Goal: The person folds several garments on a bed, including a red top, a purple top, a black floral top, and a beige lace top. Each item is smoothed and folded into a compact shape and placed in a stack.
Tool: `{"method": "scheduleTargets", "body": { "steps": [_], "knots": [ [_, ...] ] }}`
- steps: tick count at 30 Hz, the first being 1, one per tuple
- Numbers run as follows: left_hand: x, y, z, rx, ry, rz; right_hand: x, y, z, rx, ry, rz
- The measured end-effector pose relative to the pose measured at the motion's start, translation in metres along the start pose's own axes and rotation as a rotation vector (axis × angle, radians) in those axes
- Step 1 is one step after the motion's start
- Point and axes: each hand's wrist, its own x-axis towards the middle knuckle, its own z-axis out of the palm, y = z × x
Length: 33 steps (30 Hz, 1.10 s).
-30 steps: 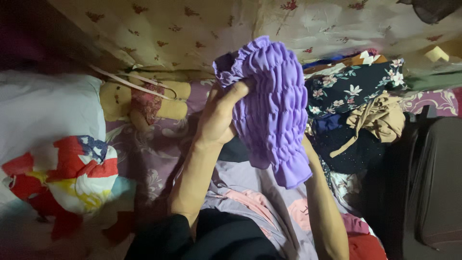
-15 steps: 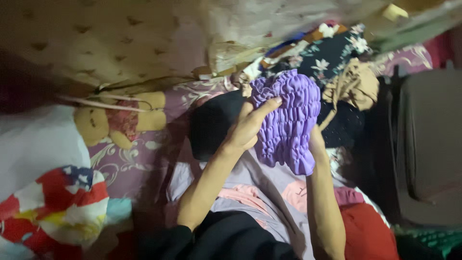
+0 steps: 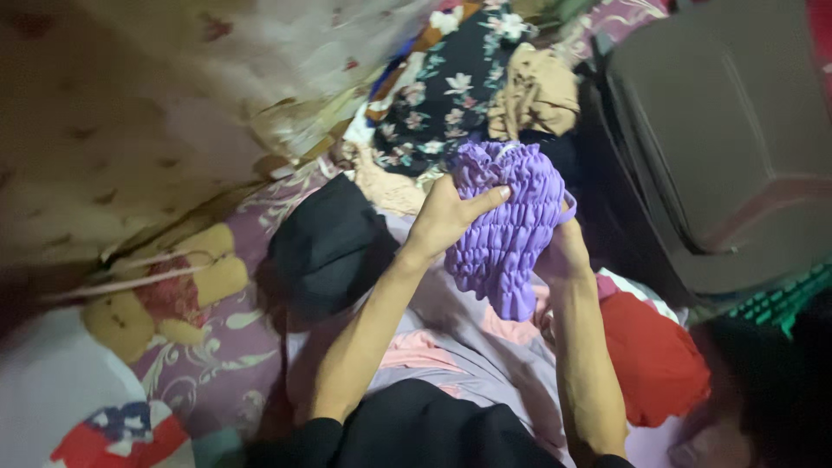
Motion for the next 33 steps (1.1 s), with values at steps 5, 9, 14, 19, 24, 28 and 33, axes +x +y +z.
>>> {"method": "scheduleTargets", "body": {
  "steps": [5,9,14,19,24,28,33],
  "knots": [
    [0.018,-0.015,0.019,0.382,-0.052,0.089,-0.019,-0.010,-0.020,0.085,0.093,-0.058],
    [0.026,-0.035,0.034,0.276,-0.119,0.041,-0.035,-0.019,-0.025,0.108,0.080,-0.115],
    [0.034,-0.060,0.054,-0.077,-0.230,-0.160,-0.054,-0.030,-0.033,0.214,0.007,-0.167],
    [0.024,-0.070,0.070,-0.102,-0.254,-0.380,-0.075,-0.041,-0.047,0.140,0.050,-0.378],
    [0.007,-0.076,0.096,-0.270,-0.457,-0.410,-0.091,-0.043,-0.062,0.097,0.183,-0.444],
    [0.003,-0.082,0.108,-0.228,-0.519,-0.460,-0.106,-0.039,-0.073,-0.061,0.363,-0.408],
    [-0.003,-0.085,0.104,-0.159,-0.615,-0.497,-0.123,-0.037,-0.093,-0.010,0.371,-0.328]
  ]
}}
